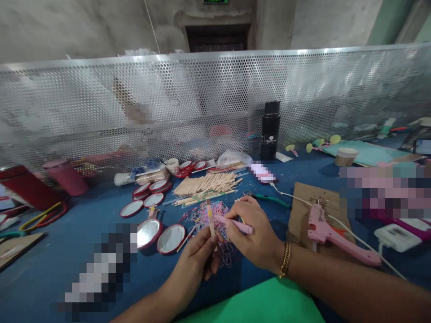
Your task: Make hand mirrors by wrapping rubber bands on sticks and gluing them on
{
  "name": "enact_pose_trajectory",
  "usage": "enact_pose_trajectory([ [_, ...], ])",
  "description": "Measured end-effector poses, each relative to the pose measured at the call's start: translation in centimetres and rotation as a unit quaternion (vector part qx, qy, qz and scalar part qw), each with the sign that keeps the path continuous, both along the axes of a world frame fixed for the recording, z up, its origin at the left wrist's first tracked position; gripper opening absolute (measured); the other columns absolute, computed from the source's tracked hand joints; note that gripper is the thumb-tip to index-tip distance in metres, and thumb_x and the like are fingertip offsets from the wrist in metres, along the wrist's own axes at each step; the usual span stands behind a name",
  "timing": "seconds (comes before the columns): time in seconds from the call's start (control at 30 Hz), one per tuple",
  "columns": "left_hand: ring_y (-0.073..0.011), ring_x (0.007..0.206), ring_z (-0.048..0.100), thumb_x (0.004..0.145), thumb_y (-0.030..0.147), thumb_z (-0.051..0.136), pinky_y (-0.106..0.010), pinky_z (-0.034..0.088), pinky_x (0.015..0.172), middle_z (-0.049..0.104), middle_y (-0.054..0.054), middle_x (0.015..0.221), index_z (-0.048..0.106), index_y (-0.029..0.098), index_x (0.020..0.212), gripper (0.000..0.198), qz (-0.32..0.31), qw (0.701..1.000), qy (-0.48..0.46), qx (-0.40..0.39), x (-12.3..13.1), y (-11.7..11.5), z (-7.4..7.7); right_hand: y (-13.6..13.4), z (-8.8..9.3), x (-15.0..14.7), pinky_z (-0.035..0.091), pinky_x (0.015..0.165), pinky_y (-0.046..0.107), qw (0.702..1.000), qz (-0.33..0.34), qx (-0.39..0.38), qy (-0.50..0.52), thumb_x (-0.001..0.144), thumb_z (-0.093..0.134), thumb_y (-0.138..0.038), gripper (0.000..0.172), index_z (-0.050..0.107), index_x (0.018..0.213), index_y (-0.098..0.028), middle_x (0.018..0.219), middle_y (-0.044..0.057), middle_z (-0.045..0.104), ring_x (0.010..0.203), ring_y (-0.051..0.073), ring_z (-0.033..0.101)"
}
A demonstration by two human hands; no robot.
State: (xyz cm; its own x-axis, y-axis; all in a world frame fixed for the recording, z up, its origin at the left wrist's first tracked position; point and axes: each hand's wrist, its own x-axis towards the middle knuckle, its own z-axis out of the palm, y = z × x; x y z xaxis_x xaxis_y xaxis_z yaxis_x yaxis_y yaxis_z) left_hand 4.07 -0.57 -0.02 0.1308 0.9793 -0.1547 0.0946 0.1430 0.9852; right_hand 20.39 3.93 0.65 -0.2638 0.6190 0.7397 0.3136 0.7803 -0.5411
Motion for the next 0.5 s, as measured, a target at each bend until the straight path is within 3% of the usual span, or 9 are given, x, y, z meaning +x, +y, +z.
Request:
enact_pose_trajectory([
  [0.5,-0.0056,0.037,0.034,0.086,0.052,0.054,-0.016,0.025,0.036,0.049,0.007,0.047,0.051,0.018,0.079,0.035,-0.012,1.0,0.022,0.012,-0.1,-0.12,-0.11,-0.05,0.07,-0.08,0.033,0.095,0.039,0.999,0.028,0.008,-0.015,0.087,0.054,-0.021,0.009,0.056,0.079,-0.021,0.07,-0.003,0.06,0.068,0.013,0.054],
])
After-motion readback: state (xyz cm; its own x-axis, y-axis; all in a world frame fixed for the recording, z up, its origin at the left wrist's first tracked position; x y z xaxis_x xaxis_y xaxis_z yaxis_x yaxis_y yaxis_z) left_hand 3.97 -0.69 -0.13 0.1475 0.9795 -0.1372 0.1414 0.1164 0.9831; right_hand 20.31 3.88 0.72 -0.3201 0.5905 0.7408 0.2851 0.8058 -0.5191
